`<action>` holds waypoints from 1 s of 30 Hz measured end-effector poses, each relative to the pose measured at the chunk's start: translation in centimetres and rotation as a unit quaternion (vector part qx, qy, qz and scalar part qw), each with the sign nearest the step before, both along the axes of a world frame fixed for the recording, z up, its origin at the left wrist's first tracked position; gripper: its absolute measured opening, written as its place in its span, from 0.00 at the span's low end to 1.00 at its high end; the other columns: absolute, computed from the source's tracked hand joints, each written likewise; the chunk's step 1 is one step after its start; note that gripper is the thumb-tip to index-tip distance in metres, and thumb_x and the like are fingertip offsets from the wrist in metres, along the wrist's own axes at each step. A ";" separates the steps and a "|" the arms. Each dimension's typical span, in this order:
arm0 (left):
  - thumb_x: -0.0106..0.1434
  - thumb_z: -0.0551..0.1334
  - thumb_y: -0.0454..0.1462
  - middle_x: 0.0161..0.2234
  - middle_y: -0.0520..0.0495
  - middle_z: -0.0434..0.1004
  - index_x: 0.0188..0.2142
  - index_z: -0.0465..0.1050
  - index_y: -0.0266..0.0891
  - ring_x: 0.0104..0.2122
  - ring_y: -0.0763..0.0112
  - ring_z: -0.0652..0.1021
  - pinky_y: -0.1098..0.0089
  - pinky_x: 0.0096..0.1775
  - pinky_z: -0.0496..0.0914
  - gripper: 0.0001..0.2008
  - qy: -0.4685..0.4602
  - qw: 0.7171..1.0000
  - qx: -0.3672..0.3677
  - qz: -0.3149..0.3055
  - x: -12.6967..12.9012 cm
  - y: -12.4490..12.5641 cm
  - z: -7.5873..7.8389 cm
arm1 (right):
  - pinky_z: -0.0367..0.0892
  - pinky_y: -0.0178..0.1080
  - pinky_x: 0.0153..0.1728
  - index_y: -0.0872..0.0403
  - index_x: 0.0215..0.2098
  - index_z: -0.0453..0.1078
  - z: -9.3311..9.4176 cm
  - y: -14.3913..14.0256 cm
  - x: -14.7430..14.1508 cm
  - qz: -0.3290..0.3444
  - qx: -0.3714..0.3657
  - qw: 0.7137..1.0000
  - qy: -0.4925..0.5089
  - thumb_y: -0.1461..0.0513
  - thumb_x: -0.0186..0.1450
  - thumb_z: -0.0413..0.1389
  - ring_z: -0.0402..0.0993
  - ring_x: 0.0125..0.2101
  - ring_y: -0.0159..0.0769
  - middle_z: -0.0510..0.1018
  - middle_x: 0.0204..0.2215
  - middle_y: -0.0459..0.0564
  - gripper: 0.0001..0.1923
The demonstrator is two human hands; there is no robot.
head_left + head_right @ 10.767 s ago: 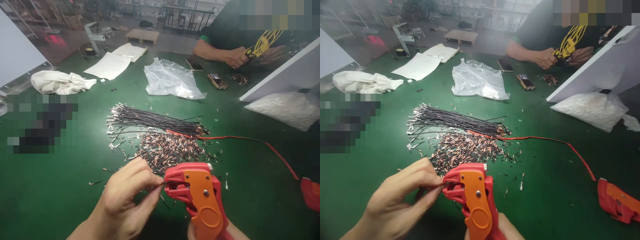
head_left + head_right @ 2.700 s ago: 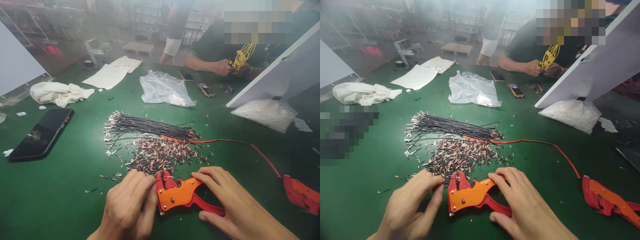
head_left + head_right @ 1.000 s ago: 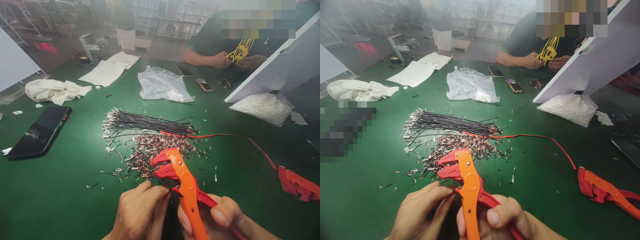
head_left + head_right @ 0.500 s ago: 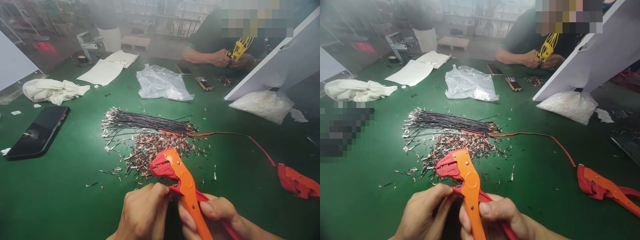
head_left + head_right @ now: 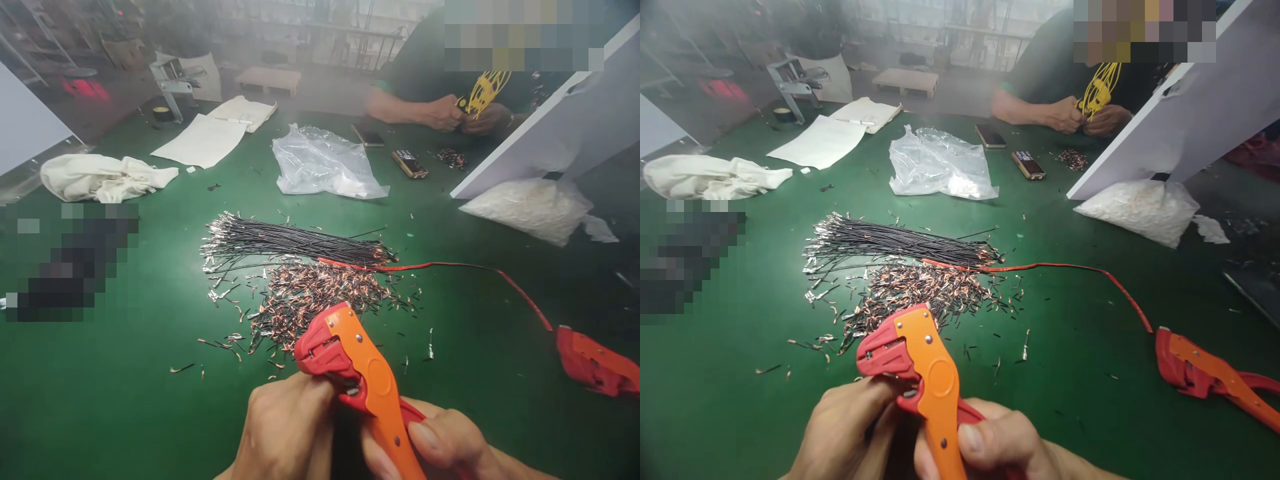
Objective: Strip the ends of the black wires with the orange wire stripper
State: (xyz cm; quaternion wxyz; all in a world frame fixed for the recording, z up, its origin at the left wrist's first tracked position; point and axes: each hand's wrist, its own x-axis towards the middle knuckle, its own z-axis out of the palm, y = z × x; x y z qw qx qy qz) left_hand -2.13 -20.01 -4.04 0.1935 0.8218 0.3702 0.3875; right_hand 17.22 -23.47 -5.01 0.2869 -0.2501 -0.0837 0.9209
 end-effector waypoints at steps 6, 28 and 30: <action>0.64 0.53 0.26 0.23 0.53 0.73 0.43 0.69 0.38 0.21 0.73 0.77 0.75 0.24 0.69 0.11 0.004 1.000 -0.016 0.003 0.0 -0.3 -0.1 | 0.49 0.28 0.11 0.63 0.29 0.73 0.2 0.1 0.0 -0.006 0.015 0.999 0.038 0.49 0.57 0.61 0.57 0.12 0.23 0.71 0.18 0.46 0.22; 0.66 0.56 0.28 0.27 0.53 0.77 0.38 0.69 0.40 0.25 0.76 0.77 0.77 0.28 0.70 0.07 -0.025 0.993 -0.104 0.054 0.6 0.1 0.3 | 0.54 0.23 0.16 0.59 0.37 0.67 0.4 1.0 -1.0 -0.042 0.054 0.989 0.134 0.50 0.69 0.49 0.56 0.13 0.22 0.68 0.17 0.42 0.19; 0.66 0.57 0.28 0.26 0.54 0.75 0.37 0.69 0.40 0.23 0.77 0.75 0.77 0.27 0.69 0.07 -0.021 0.993 -0.098 0.062 0.4 0.1 0.2 | 0.57 0.26 0.22 0.60 0.40 0.67 1.2 1.1 -0.6 -0.043 0.059 0.993 0.089 0.50 0.67 0.53 0.62 0.18 0.23 0.70 0.20 0.44 0.19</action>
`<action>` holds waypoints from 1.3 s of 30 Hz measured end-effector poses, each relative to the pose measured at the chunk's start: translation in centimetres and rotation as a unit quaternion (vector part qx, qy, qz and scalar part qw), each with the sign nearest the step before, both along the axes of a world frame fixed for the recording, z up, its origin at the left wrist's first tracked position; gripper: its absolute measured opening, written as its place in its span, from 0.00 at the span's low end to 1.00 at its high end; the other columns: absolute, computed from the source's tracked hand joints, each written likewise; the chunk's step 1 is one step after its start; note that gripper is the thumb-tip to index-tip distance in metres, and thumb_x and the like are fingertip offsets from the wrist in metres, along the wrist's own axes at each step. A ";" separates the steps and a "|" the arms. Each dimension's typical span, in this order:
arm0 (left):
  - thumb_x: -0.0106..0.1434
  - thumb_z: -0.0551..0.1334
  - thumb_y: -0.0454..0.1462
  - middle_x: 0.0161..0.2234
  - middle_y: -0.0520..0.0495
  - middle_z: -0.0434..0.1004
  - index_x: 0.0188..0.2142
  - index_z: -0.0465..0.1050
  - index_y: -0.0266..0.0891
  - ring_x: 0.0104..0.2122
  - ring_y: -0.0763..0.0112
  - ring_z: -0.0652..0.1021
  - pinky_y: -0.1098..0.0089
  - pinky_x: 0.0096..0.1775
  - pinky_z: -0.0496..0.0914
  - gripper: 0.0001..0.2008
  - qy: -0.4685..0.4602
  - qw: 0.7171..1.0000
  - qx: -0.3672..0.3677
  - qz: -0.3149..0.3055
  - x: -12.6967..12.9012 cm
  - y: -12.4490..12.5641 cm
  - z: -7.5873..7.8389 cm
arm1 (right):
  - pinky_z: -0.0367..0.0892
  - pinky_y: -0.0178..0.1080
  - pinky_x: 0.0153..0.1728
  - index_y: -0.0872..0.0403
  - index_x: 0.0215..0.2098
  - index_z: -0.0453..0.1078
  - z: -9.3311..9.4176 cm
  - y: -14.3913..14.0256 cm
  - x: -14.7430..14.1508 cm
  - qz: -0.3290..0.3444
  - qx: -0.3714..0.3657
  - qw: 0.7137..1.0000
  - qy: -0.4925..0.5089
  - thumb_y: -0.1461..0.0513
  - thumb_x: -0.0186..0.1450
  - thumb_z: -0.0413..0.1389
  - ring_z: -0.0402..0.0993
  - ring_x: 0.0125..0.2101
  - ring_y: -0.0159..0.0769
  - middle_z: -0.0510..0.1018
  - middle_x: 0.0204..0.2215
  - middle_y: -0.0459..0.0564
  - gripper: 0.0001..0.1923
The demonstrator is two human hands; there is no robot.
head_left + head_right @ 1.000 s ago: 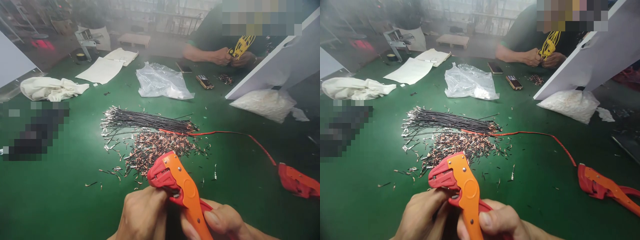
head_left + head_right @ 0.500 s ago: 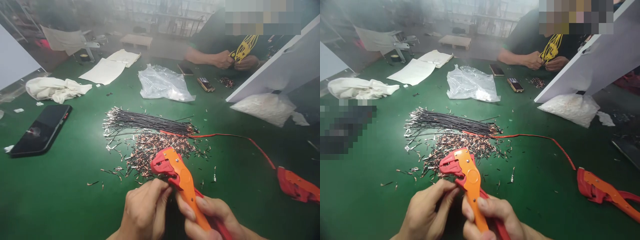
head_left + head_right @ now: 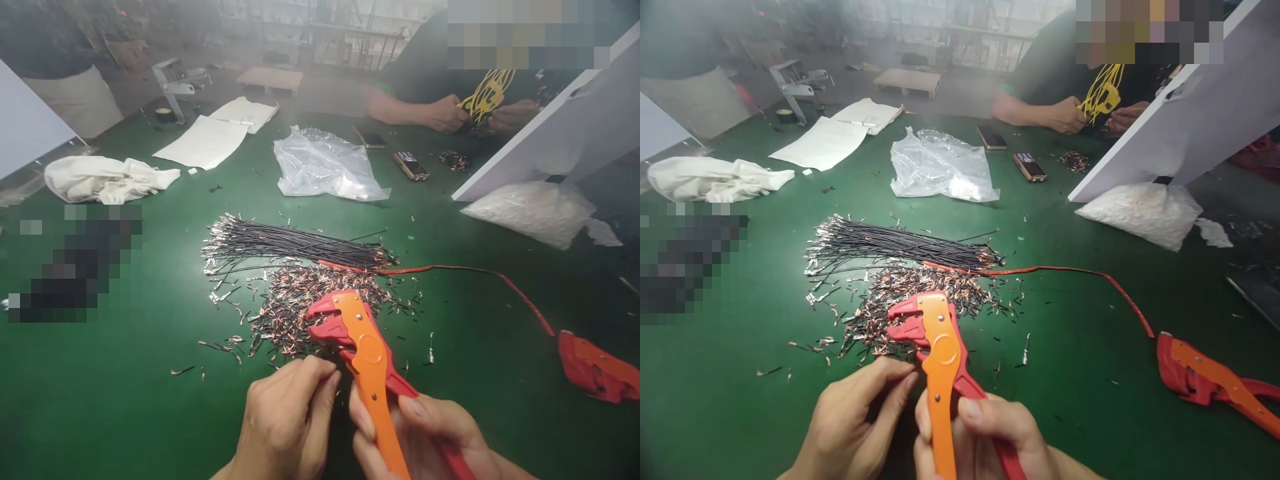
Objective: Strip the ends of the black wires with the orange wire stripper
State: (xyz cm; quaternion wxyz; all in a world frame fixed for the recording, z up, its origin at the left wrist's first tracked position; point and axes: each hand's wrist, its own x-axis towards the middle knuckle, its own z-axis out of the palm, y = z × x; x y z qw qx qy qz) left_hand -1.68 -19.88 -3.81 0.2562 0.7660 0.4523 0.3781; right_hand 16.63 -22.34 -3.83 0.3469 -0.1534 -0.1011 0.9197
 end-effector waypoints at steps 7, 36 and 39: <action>0.64 0.59 0.26 0.29 0.50 0.73 0.37 0.69 0.39 0.29 0.72 0.73 0.72 0.31 0.68 0.07 0.052 0.996 0.066 0.013 -0.9 0.7 0.2 | 0.65 0.37 0.35 0.57 0.53 0.62 0.9 0.8 2.2 0.006 0.108 0.982 -0.154 0.47 0.67 0.57 0.74 0.31 0.33 0.75 0.36 0.52 0.26; 0.61 0.59 0.25 0.21 0.52 0.69 0.40 0.72 0.34 0.20 0.73 0.65 0.71 0.23 0.58 0.09 0.052 0.985 0.162 -0.044 -1.0 1.3 0.7 | 0.67 0.46 0.40 0.55 0.62 0.62 0.8 0.9 1.9 -0.033 0.096 0.990 -0.098 0.57 0.57 0.57 0.77 0.36 0.43 0.71 0.55 0.60 0.34; 0.61 0.58 0.24 0.21 0.52 0.70 0.42 0.72 0.35 0.21 0.74 0.66 0.72 0.23 0.59 0.12 0.061 0.984 0.163 -0.037 -1.2 1.5 0.7 | 0.66 0.43 0.39 0.56 0.62 0.63 0.8 0.6 2.0 -0.022 0.089 0.992 -0.092 0.57 0.57 0.57 0.77 0.36 0.42 0.73 0.54 0.58 0.35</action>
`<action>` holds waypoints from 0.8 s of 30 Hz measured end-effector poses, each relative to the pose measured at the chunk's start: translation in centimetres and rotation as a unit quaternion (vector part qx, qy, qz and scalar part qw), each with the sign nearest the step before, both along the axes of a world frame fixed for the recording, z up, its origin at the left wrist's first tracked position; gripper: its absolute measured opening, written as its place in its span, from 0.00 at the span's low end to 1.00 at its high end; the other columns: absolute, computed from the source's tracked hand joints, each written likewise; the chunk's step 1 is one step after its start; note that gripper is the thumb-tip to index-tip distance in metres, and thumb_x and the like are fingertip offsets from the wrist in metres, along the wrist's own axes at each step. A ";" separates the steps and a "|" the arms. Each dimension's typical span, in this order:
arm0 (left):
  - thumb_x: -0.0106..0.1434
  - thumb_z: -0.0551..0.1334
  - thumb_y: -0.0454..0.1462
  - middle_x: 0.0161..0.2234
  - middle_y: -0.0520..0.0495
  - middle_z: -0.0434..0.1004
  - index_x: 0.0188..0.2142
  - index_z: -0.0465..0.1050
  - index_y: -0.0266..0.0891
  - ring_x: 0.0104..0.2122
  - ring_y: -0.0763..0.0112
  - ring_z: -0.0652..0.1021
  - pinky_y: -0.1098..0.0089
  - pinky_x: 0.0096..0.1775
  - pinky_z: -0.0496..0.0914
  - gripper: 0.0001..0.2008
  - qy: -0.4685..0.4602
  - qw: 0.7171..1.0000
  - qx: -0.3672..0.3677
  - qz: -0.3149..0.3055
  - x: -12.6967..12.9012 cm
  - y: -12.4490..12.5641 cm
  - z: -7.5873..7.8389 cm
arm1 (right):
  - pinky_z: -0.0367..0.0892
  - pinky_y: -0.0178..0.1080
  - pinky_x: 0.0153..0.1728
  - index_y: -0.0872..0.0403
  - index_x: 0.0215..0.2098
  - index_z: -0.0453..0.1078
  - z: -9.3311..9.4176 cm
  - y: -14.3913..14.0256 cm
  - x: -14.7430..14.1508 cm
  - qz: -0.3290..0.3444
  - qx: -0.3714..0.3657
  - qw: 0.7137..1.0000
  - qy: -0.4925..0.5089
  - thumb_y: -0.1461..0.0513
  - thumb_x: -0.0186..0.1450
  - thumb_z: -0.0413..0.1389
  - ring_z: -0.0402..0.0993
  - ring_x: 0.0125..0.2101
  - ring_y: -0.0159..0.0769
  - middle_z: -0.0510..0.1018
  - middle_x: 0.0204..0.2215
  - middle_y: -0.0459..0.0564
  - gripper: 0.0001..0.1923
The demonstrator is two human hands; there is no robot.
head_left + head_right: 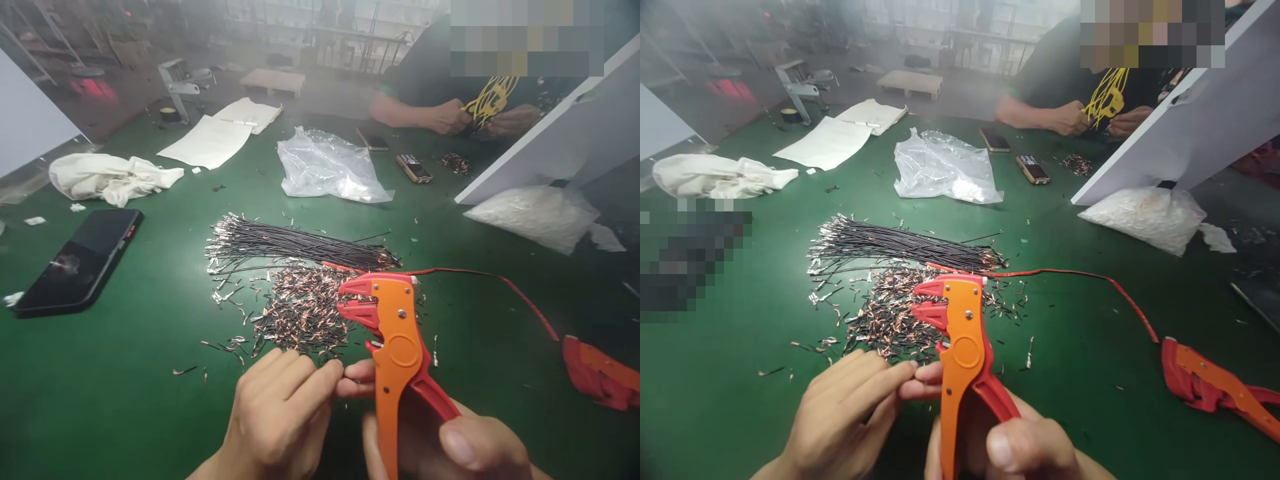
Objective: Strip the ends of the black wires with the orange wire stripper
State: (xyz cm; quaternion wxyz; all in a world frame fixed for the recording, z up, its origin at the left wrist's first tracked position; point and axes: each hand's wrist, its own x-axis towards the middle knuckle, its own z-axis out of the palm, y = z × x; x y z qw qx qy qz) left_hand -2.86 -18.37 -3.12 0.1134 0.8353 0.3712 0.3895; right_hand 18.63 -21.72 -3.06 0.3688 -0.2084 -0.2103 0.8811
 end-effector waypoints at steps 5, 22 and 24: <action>0.62 0.58 0.24 0.25 0.49 0.75 0.44 0.70 0.34 0.23 0.73 0.72 0.72 0.26 0.66 0.11 -0.041 0.999 -0.016 0.005 0.0 0.1 0.0 | 0.64 0.43 0.39 0.54 0.61 0.62 0.3 0.1 0.2 0.010 0.005 1.000 0.012 0.55 0.58 0.55 0.77 0.36 0.41 0.82 0.40 0.55 0.33; 0.64 0.61 0.32 0.25 0.57 0.75 0.32 0.73 0.44 0.24 0.79 0.76 0.82 0.24 0.69 0.05 -0.186 0.960 -0.193 0.076 -0.9 1.0 2.2 | 0.66 0.39 0.40 0.54 0.60 0.66 0.0 0.4 -0.1 0.027 -0.050 0.995 0.079 0.62 0.52 0.61 0.78 0.38 0.35 0.72 0.60 0.57 0.37; 0.64 0.61 0.33 0.25 0.57 0.74 0.30 0.73 0.43 0.25 0.79 0.75 0.82 0.25 0.68 0.06 -0.189 0.960 -0.183 0.096 -1.1 1.0 2.1 | 0.66 0.37 0.38 0.55 0.59 0.68 -0.2 0.5 -0.1 0.043 -0.070 0.994 0.075 0.62 0.50 0.63 0.78 0.36 0.35 0.76 0.56 0.58 0.37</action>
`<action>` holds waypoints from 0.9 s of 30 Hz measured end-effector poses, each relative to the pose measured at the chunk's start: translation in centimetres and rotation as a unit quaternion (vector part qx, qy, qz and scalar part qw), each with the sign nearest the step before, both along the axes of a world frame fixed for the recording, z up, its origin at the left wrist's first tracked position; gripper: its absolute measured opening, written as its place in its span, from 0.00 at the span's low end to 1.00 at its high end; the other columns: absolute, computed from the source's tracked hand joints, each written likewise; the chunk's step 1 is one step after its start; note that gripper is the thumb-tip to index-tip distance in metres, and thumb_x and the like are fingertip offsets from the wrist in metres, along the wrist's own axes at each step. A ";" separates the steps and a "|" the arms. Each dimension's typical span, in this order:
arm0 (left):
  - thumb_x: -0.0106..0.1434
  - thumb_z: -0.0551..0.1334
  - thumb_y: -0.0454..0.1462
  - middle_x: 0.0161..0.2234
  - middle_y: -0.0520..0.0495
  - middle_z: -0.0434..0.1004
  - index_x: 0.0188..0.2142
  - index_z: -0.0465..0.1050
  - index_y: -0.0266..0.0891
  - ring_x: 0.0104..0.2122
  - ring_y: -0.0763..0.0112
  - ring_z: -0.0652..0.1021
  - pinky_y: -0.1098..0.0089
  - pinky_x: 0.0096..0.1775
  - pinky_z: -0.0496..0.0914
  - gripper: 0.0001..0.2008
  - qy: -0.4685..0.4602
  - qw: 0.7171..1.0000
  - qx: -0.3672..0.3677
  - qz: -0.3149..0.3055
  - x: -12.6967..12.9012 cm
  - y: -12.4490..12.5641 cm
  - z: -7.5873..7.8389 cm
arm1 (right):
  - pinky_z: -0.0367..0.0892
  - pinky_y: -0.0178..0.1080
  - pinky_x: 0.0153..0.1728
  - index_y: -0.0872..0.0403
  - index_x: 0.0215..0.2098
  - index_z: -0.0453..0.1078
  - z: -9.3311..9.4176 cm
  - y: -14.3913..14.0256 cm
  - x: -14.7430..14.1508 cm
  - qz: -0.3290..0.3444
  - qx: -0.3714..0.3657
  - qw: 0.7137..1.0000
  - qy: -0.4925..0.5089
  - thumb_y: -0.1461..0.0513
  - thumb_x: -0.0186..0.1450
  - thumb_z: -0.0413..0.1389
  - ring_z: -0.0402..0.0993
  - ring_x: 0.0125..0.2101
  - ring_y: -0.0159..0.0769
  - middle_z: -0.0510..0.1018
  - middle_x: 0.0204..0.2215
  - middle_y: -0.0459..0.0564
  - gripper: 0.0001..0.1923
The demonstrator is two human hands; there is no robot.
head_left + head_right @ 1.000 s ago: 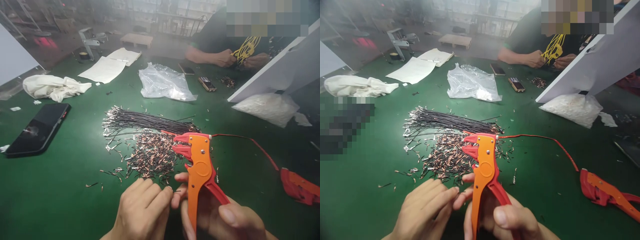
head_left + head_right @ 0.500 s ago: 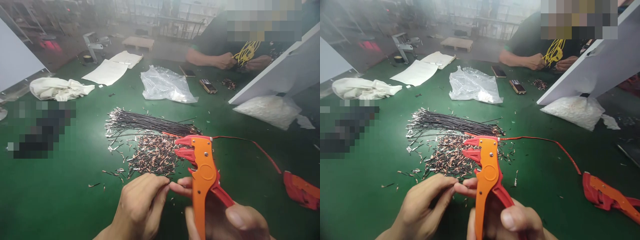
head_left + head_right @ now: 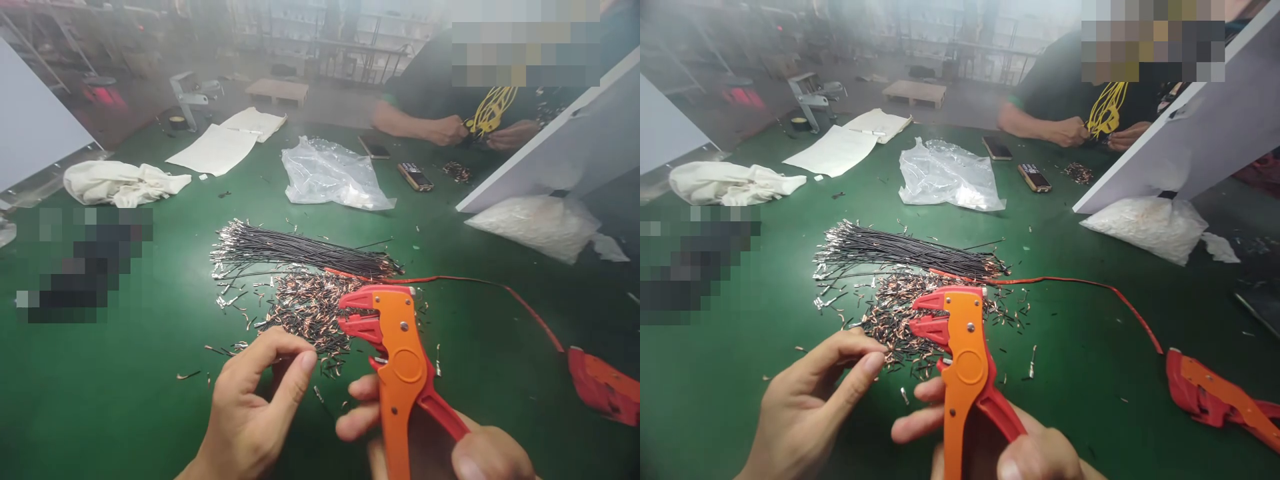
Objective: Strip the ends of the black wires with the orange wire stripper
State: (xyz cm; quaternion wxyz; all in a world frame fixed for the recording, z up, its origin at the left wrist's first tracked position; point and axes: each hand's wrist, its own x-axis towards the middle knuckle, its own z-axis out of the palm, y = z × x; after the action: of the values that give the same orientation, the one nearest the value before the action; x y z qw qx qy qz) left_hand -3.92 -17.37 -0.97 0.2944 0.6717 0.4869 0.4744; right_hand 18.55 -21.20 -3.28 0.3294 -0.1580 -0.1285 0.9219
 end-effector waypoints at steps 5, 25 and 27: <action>0.64 0.62 0.33 0.26 0.58 0.74 0.31 0.73 0.44 0.25 0.80 0.73 0.81 0.26 0.68 0.05 0.021 0.999 0.007 0.025 -0.2 -0.2 0.1 | 0.65 0.32 0.36 0.57 0.58 0.68 -0.6 0.2 0.0 0.043 -0.003 0.998 0.035 0.64 0.47 0.64 0.77 0.35 0.32 0.78 0.53 0.61 0.39; 0.63 0.60 0.28 0.29 0.54 0.74 0.37 0.71 0.43 0.33 0.75 0.76 0.76 0.35 0.70 0.08 -0.007 0.999 0.038 -0.014 -0.4 -1.2 -0.2 | 0.72 0.34 0.37 0.66 0.56 0.67 -0.9 0.2 -1.1 0.011 0.012 0.998 0.054 0.66 0.45 0.54 0.82 0.35 0.36 0.84 0.39 0.63 0.38; 0.63 0.60 0.28 0.29 0.54 0.75 0.37 0.71 0.43 0.33 0.75 0.76 0.76 0.36 0.70 0.08 -0.005 0.999 0.042 -0.012 -0.4 -1.1 -0.3 | 0.72 0.34 0.37 0.66 0.56 0.67 -0.9 0.1 -1.1 0.004 0.011 0.998 0.060 0.65 0.46 0.54 0.82 0.35 0.36 0.84 0.39 0.62 0.37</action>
State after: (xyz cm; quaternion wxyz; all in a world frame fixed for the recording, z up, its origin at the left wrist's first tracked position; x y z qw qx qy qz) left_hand -4.35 -18.49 -1.23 0.2741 0.6869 0.4570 0.4941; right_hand 17.45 -21.09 -4.23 0.3346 -0.0983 -0.1194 0.9296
